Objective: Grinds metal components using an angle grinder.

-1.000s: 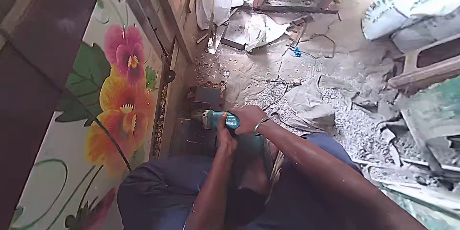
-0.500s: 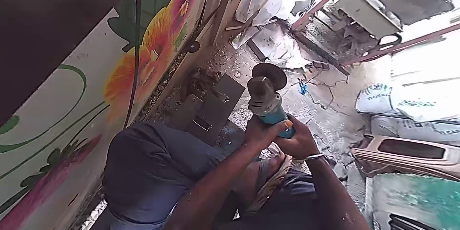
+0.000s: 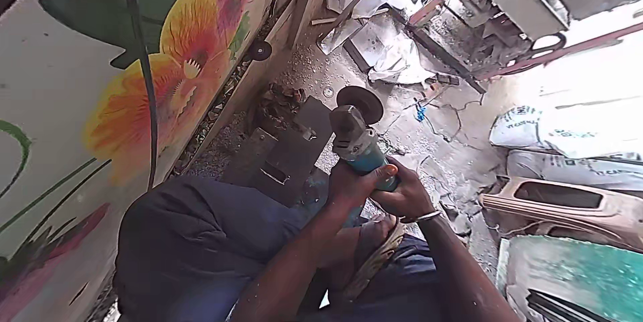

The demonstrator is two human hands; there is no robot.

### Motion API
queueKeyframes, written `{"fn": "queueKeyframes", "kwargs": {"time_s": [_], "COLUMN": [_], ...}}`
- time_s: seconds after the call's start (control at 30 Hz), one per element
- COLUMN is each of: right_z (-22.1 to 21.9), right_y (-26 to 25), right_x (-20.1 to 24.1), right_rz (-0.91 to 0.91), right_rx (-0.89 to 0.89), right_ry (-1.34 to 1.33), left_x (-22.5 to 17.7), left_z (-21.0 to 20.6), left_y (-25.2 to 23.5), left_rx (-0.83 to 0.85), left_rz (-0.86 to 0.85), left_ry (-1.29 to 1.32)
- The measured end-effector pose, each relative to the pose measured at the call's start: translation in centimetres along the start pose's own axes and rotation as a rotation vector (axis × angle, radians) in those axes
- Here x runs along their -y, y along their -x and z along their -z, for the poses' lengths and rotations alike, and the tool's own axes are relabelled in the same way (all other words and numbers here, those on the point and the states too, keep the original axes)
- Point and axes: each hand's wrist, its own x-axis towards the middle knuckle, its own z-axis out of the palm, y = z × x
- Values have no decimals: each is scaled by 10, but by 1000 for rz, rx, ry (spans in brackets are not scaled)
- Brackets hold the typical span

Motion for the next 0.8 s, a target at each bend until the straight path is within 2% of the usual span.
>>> {"fn": "queueKeyframes", "kwargs": {"time_s": [0.2, 0.37, 0.6, 0.8], "right_z": [-3, -10, -24, -23], "right_y": [-8, -17, -27, -34], "right_x": [1, 11, 18, 20], "right_rz": [33, 47, -9, -96], "right_rx": [70, 163, 335, 482], "right_ry": [200, 279, 409, 352], "left_x": [8, 25, 52, 53], "left_z": [-6, -11, -10, -10], "left_y": [-2, -6, -7, -6], "left_rx": [-146, -289, -335, -308], "left_rz": [69, 5, -20, 51], "left_ry": [367, 539, 670, 620]}}
